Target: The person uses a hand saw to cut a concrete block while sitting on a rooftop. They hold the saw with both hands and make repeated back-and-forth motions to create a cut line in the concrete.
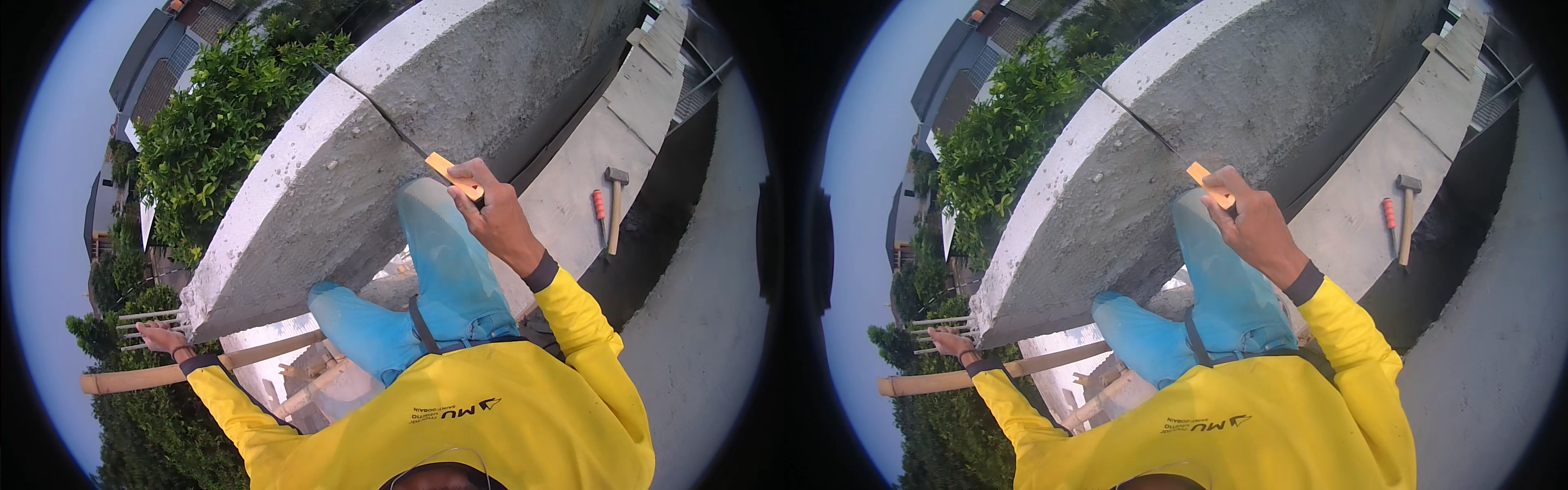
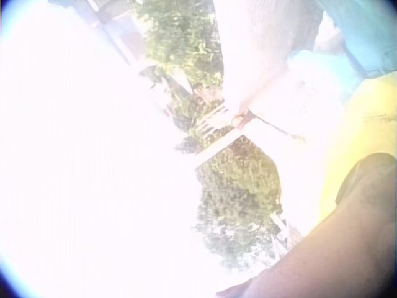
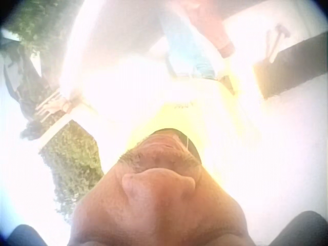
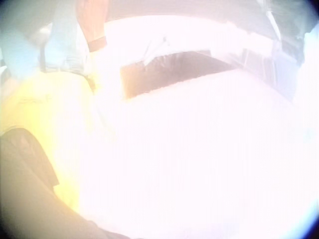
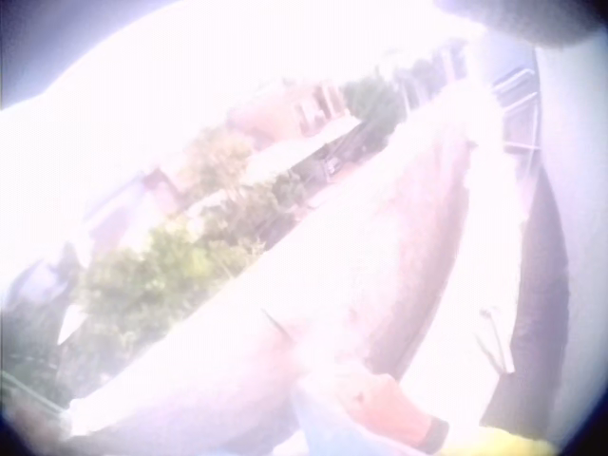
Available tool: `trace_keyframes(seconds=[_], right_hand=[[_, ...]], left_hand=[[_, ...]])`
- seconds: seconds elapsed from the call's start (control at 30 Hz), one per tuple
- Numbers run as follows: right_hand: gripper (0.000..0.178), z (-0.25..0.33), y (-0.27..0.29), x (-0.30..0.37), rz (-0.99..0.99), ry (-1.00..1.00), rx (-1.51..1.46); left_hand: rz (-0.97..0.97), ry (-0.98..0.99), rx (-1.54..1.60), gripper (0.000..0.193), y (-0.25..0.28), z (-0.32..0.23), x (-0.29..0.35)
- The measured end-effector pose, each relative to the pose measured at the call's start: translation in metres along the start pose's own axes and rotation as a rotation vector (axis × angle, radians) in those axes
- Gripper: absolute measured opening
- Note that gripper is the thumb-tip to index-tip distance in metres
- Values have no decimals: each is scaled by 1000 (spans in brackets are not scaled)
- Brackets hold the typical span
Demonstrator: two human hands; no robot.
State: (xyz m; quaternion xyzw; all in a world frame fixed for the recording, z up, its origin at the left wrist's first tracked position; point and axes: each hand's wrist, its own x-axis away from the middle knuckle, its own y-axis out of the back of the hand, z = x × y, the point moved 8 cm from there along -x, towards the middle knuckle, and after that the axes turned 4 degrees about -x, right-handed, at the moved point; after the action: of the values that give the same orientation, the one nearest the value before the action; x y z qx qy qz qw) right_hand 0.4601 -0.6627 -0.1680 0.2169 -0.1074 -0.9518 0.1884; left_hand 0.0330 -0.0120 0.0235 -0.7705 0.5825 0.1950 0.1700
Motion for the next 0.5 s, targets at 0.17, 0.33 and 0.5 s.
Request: trace_keyframes(seconds=[0.17,0.33,0.5], right_hand=[[25,92,77,57,30,-156,107],[23,47,4,-22,-11,-36,17],[20,-27,-18,-12,2,-16,-26]], left_hand=[[4,14,17,37,-1,-2,9],[-67,18,28,36,0,-3,10],[-103,-11,-23,40,-1,-8,17]])
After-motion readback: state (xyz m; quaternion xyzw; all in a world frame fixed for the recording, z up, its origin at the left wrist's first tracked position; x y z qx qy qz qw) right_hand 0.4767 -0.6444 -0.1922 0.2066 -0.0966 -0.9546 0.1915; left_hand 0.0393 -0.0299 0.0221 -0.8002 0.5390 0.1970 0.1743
